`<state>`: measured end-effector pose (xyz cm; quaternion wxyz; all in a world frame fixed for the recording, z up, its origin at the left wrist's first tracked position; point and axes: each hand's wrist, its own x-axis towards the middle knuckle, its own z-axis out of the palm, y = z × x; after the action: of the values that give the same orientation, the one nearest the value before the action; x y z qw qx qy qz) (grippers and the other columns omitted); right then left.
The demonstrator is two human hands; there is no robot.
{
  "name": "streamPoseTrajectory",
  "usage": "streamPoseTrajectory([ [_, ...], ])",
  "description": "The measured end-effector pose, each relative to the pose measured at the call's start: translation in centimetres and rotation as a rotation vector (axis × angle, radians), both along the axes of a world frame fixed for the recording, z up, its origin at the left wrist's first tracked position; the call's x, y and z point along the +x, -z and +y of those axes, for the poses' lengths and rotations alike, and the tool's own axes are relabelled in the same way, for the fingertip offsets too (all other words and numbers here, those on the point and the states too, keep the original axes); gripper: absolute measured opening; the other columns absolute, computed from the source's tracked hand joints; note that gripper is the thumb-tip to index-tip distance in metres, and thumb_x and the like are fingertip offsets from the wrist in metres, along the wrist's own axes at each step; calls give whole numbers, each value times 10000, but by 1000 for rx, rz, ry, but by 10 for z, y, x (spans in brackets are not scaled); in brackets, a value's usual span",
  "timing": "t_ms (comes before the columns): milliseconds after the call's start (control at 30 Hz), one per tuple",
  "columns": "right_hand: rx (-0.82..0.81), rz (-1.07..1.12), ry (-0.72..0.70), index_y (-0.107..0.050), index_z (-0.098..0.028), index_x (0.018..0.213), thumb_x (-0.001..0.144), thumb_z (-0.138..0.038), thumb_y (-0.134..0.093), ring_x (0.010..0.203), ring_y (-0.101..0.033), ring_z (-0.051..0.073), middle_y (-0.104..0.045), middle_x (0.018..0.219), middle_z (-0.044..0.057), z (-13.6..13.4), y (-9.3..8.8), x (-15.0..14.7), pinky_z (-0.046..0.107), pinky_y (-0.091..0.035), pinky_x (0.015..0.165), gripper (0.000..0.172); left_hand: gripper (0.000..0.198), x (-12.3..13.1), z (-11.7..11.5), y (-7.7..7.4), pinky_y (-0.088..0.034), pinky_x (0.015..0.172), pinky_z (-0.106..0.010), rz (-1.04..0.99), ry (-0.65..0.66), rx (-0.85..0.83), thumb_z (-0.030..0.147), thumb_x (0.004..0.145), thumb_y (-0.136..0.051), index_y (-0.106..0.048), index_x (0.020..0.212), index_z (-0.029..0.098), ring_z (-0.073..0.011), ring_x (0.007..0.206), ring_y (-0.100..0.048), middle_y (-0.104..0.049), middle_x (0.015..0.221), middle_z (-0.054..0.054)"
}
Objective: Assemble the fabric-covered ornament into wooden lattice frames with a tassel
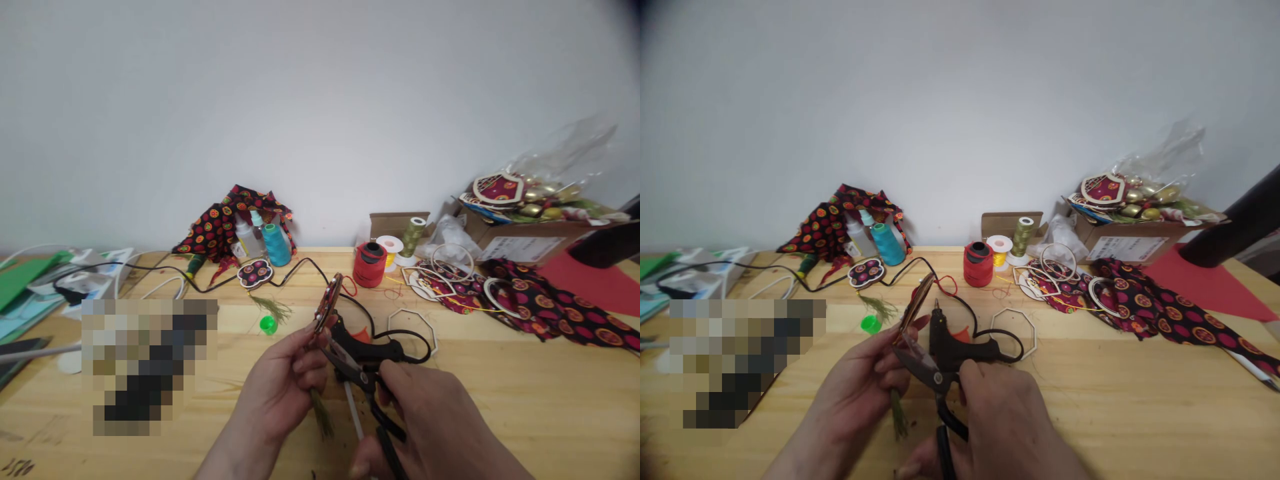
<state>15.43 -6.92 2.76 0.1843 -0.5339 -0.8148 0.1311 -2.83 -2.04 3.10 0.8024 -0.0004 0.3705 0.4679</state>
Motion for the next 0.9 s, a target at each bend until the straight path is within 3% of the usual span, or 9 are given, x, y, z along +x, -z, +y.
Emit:
streamPoseTrajectory([
  [167,24,27,14,-497,-195,615,597,-386,-744,412,-483,133,-634,573,51,-1,-1,0,229,-279,393,312,242,-2,-1,2,-235,301,-98,-9,-1,2,77,918,-403,-623,970,-8,13,314,-360,-577,611,-9],
  [367,48,60,49,-499,-197,604,590,-475,-764,410,-482,129,-629,554,27,-4,-1,0,225,-300,395,385,255,-1,0,2,-231,308,-99,-14,8,11,65,915,-394,-633,948,-18,14,310,-365,-566,589,-6],
  [567,64,60,31,-520,-190,612,615,-460,-733,418,-512,134,-644,572,35,-4,-1,-1,221,-309,397,344,239,1,-1,1,-215,320,-98,15,6,12,60,905,-411,-637,935,-14,16,314,-358,-571,579,-8],
  [767,68,67,43,-518,-190,604,564,-511,-791,401,-479,118,-640,576,20,-4,-1,2,220,-301,383,423,211,2,-2,-4,-187,332,-104,93,-25,13,54,882,-448,-605,742,42,16,314,-335,-558,549,1],
  [900,115,59,39,-543,-187,631,574,-544,-783,439,-532,140,-646,596,23,-3,1,6,232,-335,405,434,128,3,-3,-5,-184,345,-106,139,-30,35,41,819,-525,-597,715,60,16,324,-327,-547,534,16],
])
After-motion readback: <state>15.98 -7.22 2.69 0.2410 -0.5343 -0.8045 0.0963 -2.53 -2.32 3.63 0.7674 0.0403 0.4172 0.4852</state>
